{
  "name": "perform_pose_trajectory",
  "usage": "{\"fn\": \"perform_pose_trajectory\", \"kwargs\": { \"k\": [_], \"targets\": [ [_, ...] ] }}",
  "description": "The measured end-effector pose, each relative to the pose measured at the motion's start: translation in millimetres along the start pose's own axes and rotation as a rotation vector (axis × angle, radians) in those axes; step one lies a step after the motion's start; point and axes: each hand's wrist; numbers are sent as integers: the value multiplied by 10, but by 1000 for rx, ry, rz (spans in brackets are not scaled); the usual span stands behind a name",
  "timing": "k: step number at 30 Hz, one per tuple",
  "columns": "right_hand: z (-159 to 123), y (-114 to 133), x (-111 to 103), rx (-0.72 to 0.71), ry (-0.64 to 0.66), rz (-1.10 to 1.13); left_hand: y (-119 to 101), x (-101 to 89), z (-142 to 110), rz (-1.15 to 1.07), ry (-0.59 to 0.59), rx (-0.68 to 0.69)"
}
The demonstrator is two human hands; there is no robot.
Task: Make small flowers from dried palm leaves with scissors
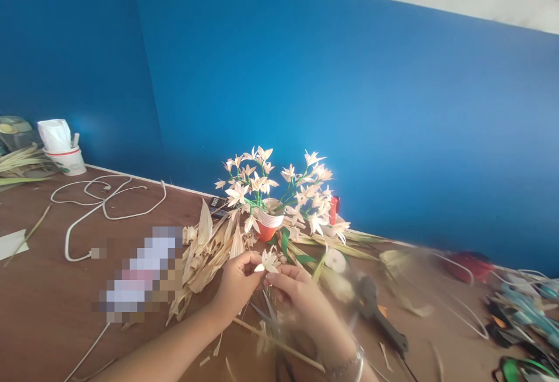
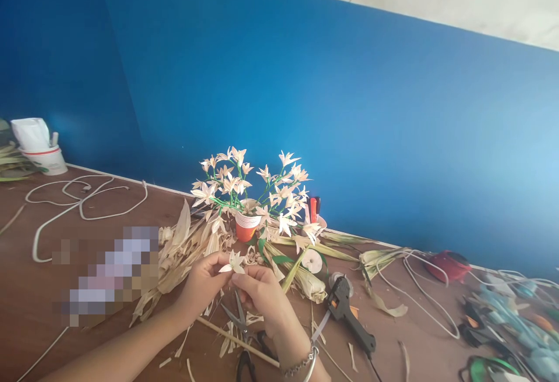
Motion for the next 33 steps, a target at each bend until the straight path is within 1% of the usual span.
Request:
{"fn": "perform_pose_trajectory", "kwargs": {
  "k": [6,10,15,21,25,29,31,33],
  "targets": [
    [-19,43,-3,-129,-102,-66,28,-17,-1,61,1,37],
    [-22,5,27,-122,-99,-98,65,-31,10,62,-16,108],
    [-15,-12,25,-97,-118,-80,92,-46,25,88,14,196],
    [-19,-1,23,-130,-123,-115,80,-52,10,103,32,286],
    [-24,-10,32,-181,-125,-172,65,-49,-7,87,16,310],
    [-10,4,-9,-238,-101,-242,78,-53,8,79,19,311],
    [0,15,-35,-249,-101,-228,94,-53,21,80,29,300],
    [6,24,-48,-259,-124,-165,110,-48,28,74,41,284]
  ]
}}
Point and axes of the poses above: each hand's wrist, its own z-axis towards the middle knuckle, its own x-axis out of the palm, y = z × x, and after that the axes turned 14 degrees about -y, right-handed
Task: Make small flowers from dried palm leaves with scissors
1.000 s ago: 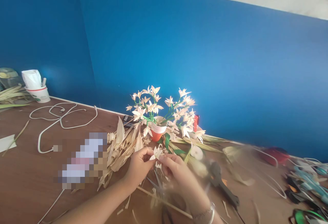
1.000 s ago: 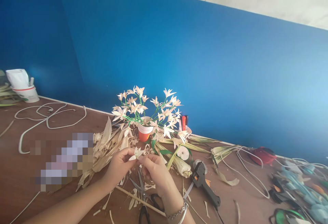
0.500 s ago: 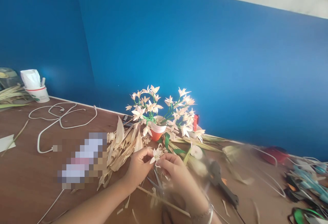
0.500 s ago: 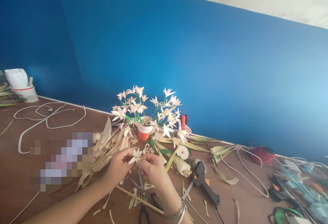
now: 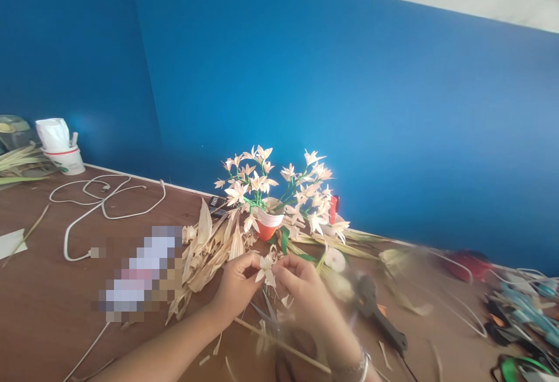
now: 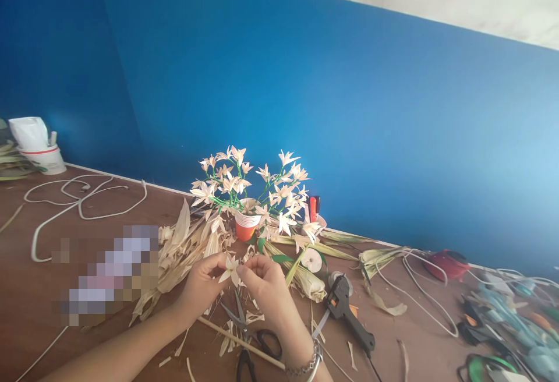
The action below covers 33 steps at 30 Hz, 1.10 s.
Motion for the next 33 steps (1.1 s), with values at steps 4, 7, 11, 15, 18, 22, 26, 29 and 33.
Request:
{"fn": "perform_pose_trajectory", "kwargs": {
  "k": [4,7,11,15,18,22,26,29,33],
  "targets": [
    [-11,12,21,-83,-67,72,5,18,-15,-46,27,-26],
    [-25,20,43,-81,-124,93,-4,21,-27,-60,30,-19],
    [-28,21,50,45,-148,168,-22,-1,-31,-37,16,21],
    [-36,43,51,107,-142,218,-44,-14,-11,-45,35,28],
    [-45,84,41,104,-123,217,-47,-5,5,-51,49,14],
    [-44,117,17,32,-123,154,-1,17,-2,-48,104,-46],
    [-34,69,15,62,-61,144,43,24,-22,-67,137,-66],
    [-32,36,19,115,-57,199,8,17,-20,-84,155,-75],
    [-32,75,0,136,-53,178,-50,16,-6,-91,169,-115]
  ]
}}
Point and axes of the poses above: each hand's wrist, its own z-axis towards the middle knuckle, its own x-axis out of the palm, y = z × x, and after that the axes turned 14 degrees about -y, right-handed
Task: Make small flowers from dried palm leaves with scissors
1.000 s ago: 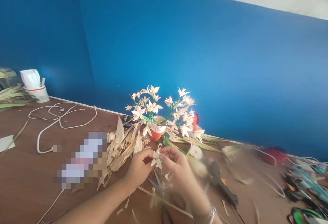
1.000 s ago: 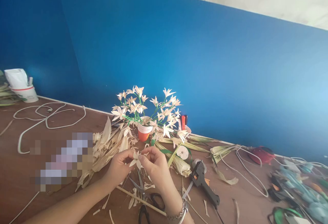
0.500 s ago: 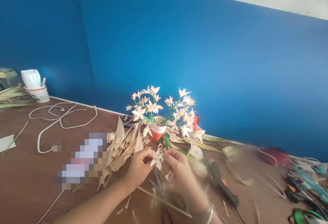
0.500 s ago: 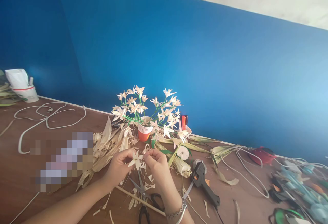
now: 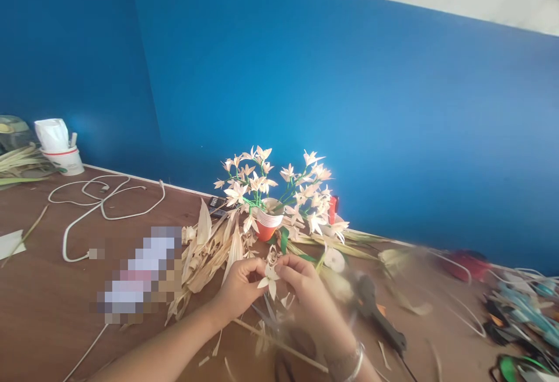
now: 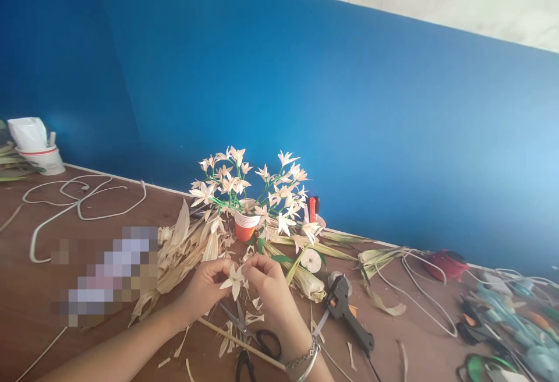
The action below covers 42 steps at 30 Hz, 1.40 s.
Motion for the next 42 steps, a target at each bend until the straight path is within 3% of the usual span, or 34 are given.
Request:
{"fn": "perform_pose_trajectory", "kwargs": {
  "k": [6,15,21,26,29,32,42],
  "targets": [
    [5,62,-34,-165,79,-18,62,14,-9,-7,83,-89],
    [46,-6,-75,-158,159,-107,-29,1,-52,38,240,-84],
    [55,-20,-32,-204,81,-95,-38,-2,-65,18,204,-72],
    [46,10,-36,-122,-34,-11,-93,-11,-25,30,87,76],
    [52,-14,-71,-133,94,-134,-111,-22,1,52,-4,153],
    [86,-78,-99,-230,235,-220,-110,-30,18,64,-58,133],
    [205,-278,-30,-368,118,-224,-73,-13,49,101,-74,55]
  ]
}}
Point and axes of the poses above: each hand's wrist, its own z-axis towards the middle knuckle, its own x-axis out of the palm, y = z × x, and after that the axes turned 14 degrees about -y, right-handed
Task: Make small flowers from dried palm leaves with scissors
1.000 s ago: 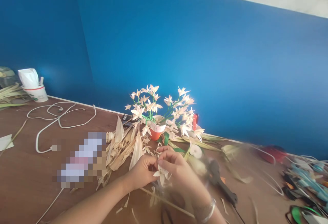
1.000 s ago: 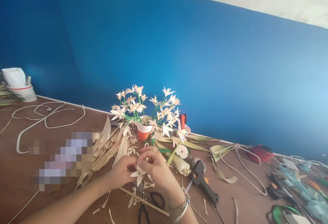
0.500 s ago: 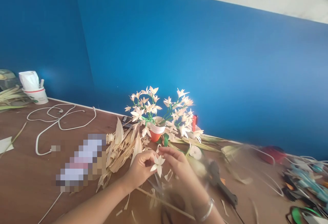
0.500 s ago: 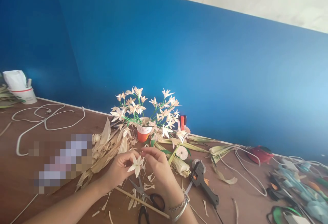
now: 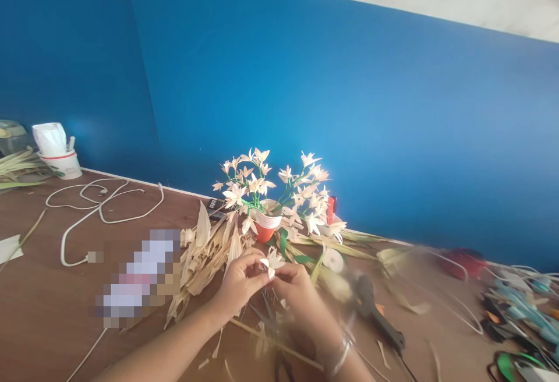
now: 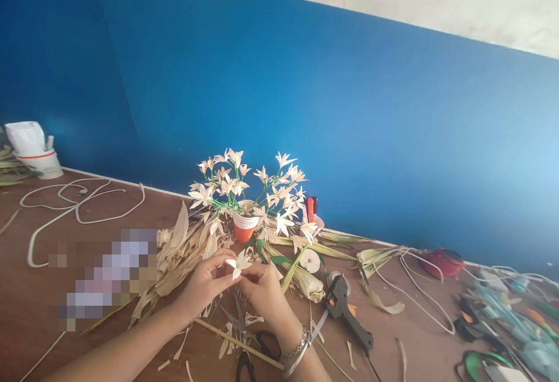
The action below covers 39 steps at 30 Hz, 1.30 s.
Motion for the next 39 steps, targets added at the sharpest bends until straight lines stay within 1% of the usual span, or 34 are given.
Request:
{"fn": "perform_pose_trajectory", "kwargs": {
  "k": [3,8,13,20,26,30,33,36,39],
  "targets": [
    [14,-29,12,-63,-14,-12,11,7,-1,11,-11,14],
    [6,-59,35,-151,-85,-155,16,5,-10,48,-67,66],
    [-7,-74,60,-191,-74,-203,24,-4,-17,19,-53,46],
    [-28,-2,56,-163,-41,-115,-4,-14,-19,14,-27,50],
    [-35,32,50,-179,-5,-107,-49,-18,-16,-5,-28,42],
    [-34,26,35,-159,24,-92,-39,-30,-17,-21,9,23],
    [-28,28,10,-177,62,-84,-30,-42,-4,-42,55,-2],
    [-24,42,-21,-180,129,-65,-43,-55,23,-44,136,-40],
    [-26,72,-48,-131,191,-36,-68,-73,49,-40,221,-56]
  ]
}}
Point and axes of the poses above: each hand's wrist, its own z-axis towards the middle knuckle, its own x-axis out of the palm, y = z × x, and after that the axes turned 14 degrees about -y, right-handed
